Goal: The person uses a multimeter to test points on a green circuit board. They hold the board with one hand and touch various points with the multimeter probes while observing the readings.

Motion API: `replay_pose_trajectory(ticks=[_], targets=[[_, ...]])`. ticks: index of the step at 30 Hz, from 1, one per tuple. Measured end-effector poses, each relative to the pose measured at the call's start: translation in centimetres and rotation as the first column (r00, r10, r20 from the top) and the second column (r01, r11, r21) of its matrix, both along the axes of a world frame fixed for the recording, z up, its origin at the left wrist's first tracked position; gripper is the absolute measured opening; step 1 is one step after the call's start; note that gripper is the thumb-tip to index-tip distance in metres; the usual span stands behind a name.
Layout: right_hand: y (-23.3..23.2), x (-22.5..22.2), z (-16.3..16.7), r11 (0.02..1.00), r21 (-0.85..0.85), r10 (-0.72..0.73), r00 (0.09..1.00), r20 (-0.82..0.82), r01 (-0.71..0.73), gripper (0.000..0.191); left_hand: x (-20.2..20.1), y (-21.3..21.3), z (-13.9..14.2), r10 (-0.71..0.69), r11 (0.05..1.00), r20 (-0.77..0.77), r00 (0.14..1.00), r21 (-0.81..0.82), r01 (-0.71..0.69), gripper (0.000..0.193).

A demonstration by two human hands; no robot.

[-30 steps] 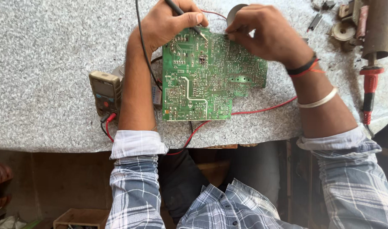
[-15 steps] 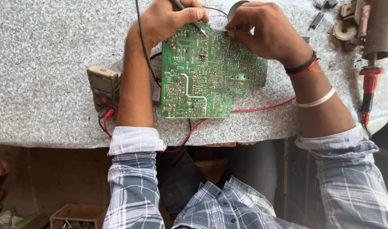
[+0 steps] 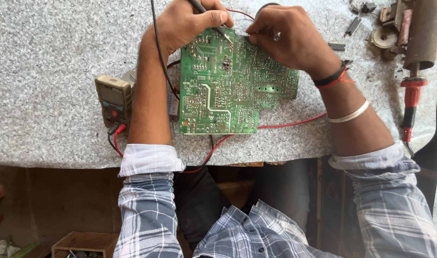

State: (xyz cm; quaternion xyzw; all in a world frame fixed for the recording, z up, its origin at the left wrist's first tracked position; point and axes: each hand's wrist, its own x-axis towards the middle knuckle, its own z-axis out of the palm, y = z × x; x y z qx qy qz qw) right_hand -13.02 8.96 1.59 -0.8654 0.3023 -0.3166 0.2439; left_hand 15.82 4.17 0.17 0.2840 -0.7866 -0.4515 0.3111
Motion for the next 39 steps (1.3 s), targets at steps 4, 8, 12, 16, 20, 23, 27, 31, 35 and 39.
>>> replay_pose_trajectory(ticks=[4, 8, 12, 16, 20, 23, 27, 31, 35, 39], targets=[[-0.3, 0.0, 0.0, 1.0, -0.021, -0.001, 1.0, -0.012, 0.001, 0.01, -0.1, -0.4, 0.4, 0.012, 1.0, 0.057, 0.998, -0.006, -0.012, 0.026], [-0.4, 0.1, -0.3, 1.0, 0.013, -0.013, 1.0, 0.004, 0.013, 0.009, -0.1, -0.4, 0.0, 0.018, 1.0, 0.033, 0.999, -0.009, -0.018, 0.025], [-0.3, 0.3, -0.5, 0.999, 0.039, -0.035, 0.999, -0.007, 0.035, 0.011, 0.0, -0.5, -0.5, 0.028, 0.999, 0.021, 0.999, -0.029, -0.027, 0.024], [-0.1, 0.4, -0.7, 0.998, 0.055, -0.018, 1.0, 0.015, 0.017, 0.008, 0.0, -0.3, -0.7, 0.033, 0.999, 0.004, 0.999, -0.026, -0.033, 0.022], [0.0, 0.1, -0.5, 0.999, 0.047, -0.011, 1.0, 0.029, 0.009, 0.009, -0.2, -0.2, -0.6, 0.029, 0.999, 0.003, 1.0, -0.021, -0.029, 0.021], [0.2, -0.1, -0.4, 0.999, 0.039, -0.008, 1.0, 0.021, 0.007, 0.008, -0.4, -0.1, -0.6, 0.033, 0.999, -0.004, 0.999, 0.0, -0.033, 0.022], [0.4, -0.3, 0.0, 0.998, 0.032, -0.053, 0.998, -0.02, 0.053, 0.01, -0.4, 0.0, -0.4, 0.062, 0.998, 0.028, 0.998, -0.02, -0.062, 0.023], [0.5, -0.1, 0.2, 0.998, 0.035, -0.055, 0.998, -0.007, 0.055, 0.009, -0.7, 0.4, 0.3, 0.073, 0.997, 0.051, 0.996, 0.01, -0.074, 0.023], [0.6, -0.3, 0.4, 0.996, -0.038, -0.077, 0.997, -0.016, 0.077, 0.01, -0.9, 0.6, 1.2, 0.066, 0.995, 0.109, 0.992, 0.071, -0.074, 0.024], [0.4, -1.7, 0.5, 0.986, -0.07, -0.149, 0.988, 0.051, 0.152, 0.004, -1.3, 0.8, 1.4, 0.049, 0.993, 0.064, 0.997, 0.1, -0.055, 0.027]])
